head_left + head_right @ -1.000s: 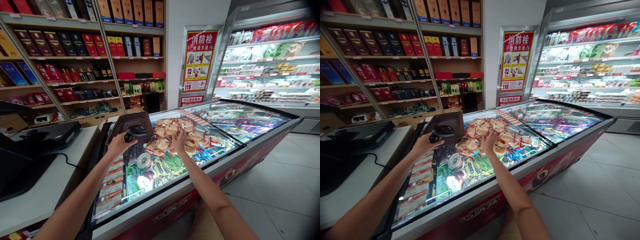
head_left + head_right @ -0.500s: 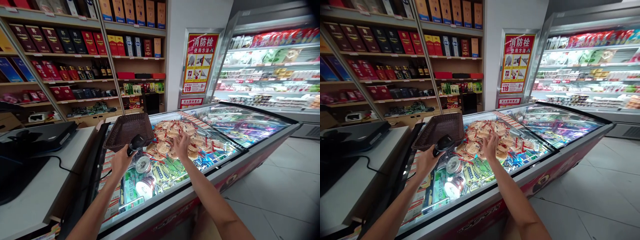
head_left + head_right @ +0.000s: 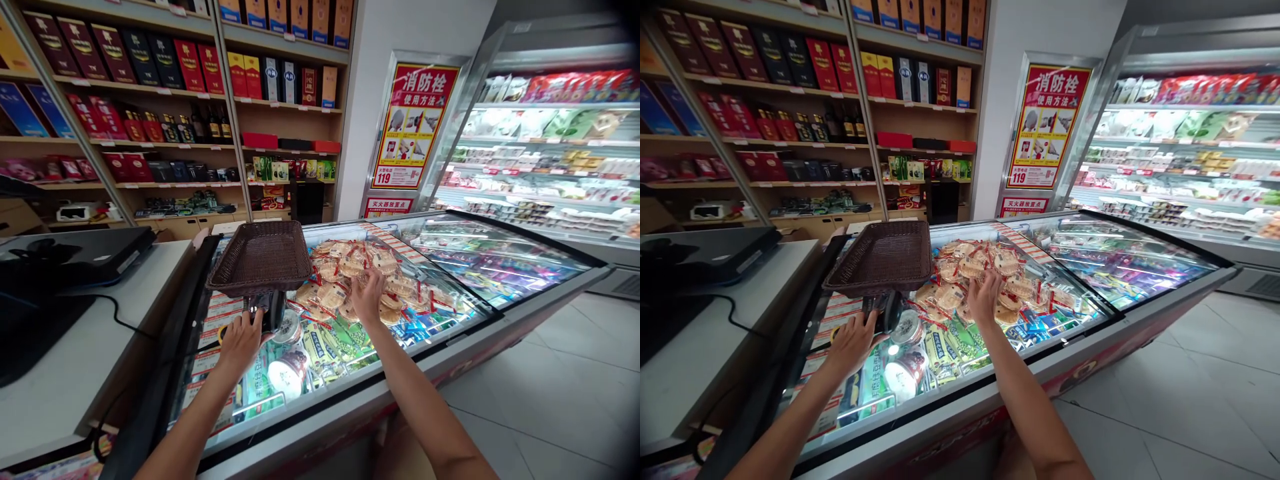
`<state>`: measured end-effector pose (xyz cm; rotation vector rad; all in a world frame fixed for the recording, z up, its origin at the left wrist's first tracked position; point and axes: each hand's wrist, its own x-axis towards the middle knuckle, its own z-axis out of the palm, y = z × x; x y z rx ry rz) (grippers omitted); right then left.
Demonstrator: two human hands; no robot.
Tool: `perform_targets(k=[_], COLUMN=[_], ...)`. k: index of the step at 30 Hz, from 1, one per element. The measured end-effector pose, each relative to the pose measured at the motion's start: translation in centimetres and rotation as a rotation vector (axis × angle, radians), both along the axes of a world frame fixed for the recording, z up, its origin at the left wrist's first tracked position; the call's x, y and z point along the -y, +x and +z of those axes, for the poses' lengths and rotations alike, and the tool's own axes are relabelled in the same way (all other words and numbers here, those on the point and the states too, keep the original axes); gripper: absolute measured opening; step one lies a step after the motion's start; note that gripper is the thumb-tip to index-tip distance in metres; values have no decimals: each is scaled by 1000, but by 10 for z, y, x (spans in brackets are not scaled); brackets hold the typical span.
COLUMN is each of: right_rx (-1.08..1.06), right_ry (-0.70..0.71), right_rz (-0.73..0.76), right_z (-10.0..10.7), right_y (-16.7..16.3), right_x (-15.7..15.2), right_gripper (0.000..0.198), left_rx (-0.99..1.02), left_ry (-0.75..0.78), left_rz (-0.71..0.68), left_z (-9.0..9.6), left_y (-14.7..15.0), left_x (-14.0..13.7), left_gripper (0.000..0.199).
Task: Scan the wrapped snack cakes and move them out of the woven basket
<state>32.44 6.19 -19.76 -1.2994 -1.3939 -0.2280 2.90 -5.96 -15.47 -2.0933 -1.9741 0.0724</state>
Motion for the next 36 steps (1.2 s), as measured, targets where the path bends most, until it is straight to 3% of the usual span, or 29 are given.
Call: perform_targets(k=[6, 8, 12, 15, 18, 20, 23, 28, 33, 36], right_rx=[-52, -112, -205, -296, -337, -350, -356, -342, -320, -289], right_ry=[-41, -39, -45, -46, -59, -86, -192, -417, -480, -546], right_rz=[29, 90, 286, 601, 866, 970, 1048, 1046, 994, 935], right_z=[3, 14, 64, 116, 159, 174, 171, 138, 122, 121], right_y=[-4, -9, -21, -27, -28, -27, -27, -28, -28, -30], right_x=[6, 12, 38, 71, 101, 108, 89, 40, 38, 38], right_gripper=[34, 40, 52, 67, 74, 81, 93, 99, 86, 68], left_rx=[210, 276, 563, 948, 1187, 1238, 1174, 1229, 1308, 1306], left_ry=[-196, -118, 211, 262, 349, 317, 167, -99, -103, -115], left_rz=[10, -12, -225, -362, -589, -675, -709, -628, -573, -513], left_z=[15, 28, 71, 112, 143, 152, 143, 105, 87, 83], left_y=[-6, -6, 15, 47, 79, 92, 97, 83, 74, 71], left_x=[2, -1, -7, 0, 12, 14, -9, -58, -60, -60], left_gripper=[72, 72, 64, 56, 76, 95, 113, 119, 118, 121])
